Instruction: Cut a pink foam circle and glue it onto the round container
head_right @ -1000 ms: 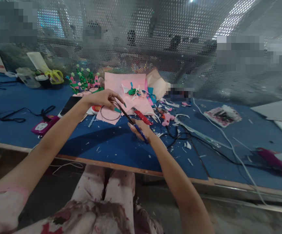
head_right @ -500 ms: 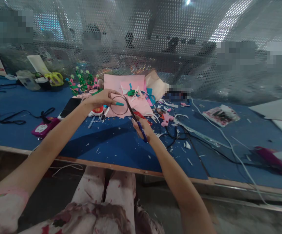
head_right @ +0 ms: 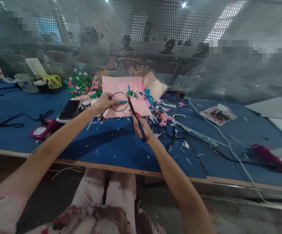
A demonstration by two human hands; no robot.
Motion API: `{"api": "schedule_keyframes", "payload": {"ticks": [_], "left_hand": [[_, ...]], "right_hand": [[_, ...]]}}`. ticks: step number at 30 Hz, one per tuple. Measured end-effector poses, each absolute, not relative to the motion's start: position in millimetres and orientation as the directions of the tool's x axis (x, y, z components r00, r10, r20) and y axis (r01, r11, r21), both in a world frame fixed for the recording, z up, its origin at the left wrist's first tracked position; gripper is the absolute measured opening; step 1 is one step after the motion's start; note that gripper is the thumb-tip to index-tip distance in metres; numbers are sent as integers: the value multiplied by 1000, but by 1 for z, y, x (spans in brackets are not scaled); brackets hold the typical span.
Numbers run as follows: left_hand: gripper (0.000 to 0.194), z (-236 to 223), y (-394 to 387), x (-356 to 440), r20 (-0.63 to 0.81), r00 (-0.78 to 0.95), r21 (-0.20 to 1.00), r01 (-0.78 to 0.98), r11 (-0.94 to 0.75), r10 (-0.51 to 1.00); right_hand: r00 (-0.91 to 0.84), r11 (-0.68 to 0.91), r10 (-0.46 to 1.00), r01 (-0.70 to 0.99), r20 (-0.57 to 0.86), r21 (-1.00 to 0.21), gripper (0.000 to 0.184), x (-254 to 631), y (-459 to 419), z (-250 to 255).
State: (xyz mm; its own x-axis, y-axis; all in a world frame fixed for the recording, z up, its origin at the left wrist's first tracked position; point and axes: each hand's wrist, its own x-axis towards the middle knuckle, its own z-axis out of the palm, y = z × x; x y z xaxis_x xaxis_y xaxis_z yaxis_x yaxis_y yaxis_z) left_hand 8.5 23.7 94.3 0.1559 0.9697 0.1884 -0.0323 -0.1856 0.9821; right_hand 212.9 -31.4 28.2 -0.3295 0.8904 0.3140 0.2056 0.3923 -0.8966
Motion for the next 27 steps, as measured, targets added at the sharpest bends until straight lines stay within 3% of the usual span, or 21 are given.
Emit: {"api": "schedule_keyframes", "payload": {"ticks": [11, 27], "left_hand": [[40, 104, 13, 8, 165, 236, 984, 26, -176, 958], [43, 107, 11, 9, 173, 236, 982, 34, -186, 956]], "right_hand": [[-380, 473, 854, 281, 356, -835, 62, 216, -31, 31], [-344, 441, 875, 275, 341, -854, 56, 215, -32, 31]]}}
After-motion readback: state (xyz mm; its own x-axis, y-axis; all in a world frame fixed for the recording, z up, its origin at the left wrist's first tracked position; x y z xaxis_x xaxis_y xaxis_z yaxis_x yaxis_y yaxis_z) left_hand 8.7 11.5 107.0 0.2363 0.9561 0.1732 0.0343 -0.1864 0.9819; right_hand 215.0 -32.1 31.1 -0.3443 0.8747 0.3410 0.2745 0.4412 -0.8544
